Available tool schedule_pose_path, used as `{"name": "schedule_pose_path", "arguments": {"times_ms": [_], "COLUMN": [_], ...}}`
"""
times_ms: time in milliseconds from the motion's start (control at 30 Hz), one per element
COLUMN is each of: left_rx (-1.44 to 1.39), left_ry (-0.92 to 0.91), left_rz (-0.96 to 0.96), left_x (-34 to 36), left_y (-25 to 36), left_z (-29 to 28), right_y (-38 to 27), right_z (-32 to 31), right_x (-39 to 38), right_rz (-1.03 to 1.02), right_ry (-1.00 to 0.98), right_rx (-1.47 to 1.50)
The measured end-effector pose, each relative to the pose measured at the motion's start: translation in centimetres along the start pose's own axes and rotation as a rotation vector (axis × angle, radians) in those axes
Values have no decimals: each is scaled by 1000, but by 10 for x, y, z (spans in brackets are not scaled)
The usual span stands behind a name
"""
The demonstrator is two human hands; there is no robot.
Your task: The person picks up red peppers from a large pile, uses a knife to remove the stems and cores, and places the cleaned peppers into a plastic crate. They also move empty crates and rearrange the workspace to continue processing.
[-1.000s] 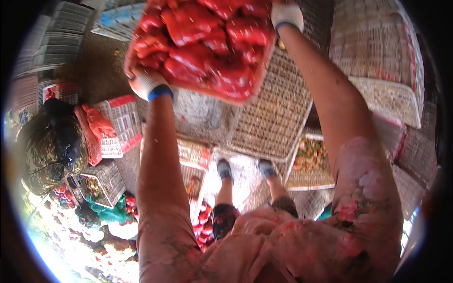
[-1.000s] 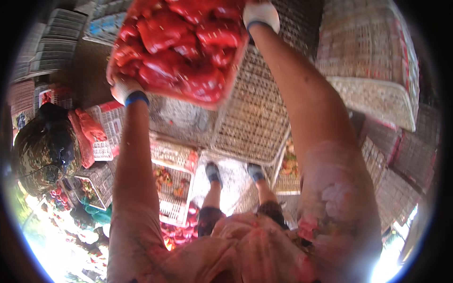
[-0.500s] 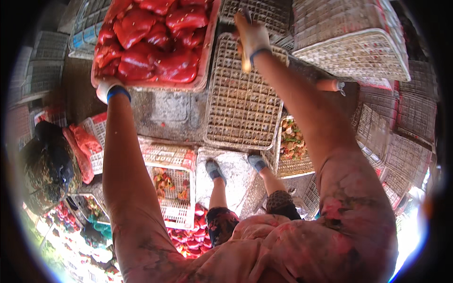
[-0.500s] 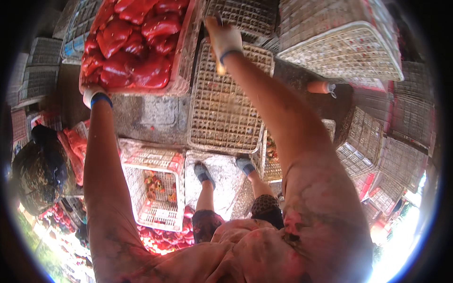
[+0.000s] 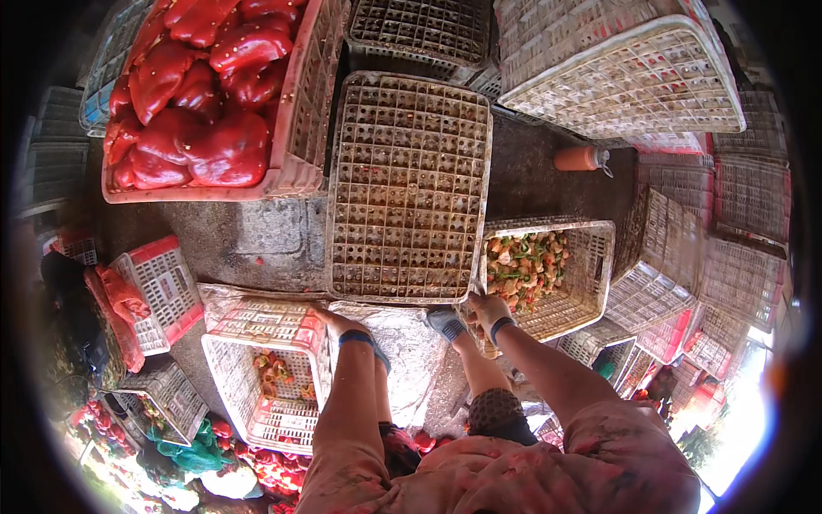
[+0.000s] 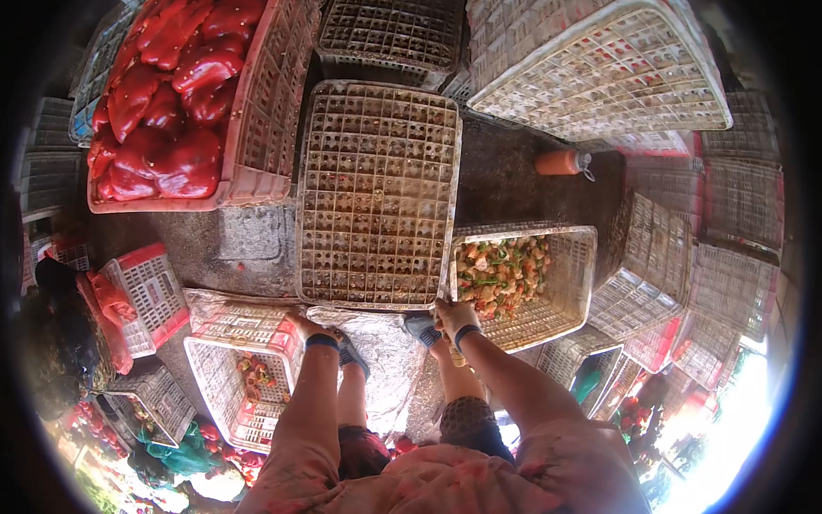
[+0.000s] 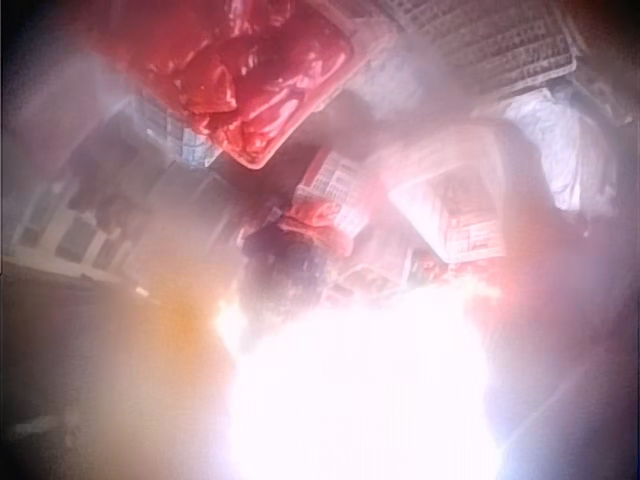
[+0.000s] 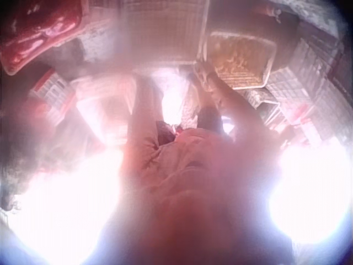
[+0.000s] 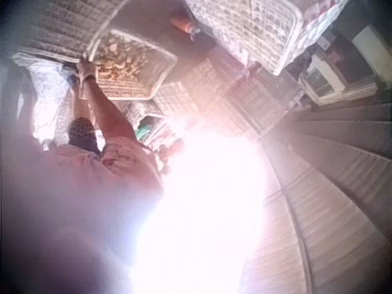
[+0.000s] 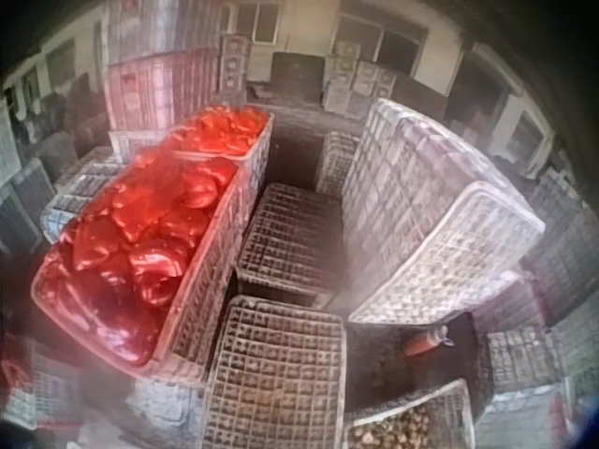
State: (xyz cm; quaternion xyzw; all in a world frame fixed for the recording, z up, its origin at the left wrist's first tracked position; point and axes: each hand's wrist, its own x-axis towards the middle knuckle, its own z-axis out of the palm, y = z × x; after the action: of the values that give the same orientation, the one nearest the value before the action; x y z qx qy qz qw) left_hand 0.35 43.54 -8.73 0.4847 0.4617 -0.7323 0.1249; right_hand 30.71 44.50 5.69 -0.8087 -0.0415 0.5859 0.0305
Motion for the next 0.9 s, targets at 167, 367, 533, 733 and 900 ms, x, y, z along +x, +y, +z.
{"name": "schedule_pose_path", "arguments": {"times_ms": [167,367,533,733,900], "left_rx": [2614,2451,2894,3468,3448], "left_ry": [494,507,855,248,89], "left_rz": [41,-557,-243,-267,-374], "left_x": [-32,-32,-21,-54,-126], "left_y": [2,-48,-47,-71,-111], "left_z": [-83,-128,-113,-68,-53], "right_y": [-12,-23,-34,-59,-193], "right_z": [30,41,22,-65,-236], "right_x": [27,68,61,-35,-188], "right_rz": [11,-127,-413,-744,-1414], "right_ry": [89,58,18,363,1170], "right_rx": [55,-4,-541,-264,-524]}}
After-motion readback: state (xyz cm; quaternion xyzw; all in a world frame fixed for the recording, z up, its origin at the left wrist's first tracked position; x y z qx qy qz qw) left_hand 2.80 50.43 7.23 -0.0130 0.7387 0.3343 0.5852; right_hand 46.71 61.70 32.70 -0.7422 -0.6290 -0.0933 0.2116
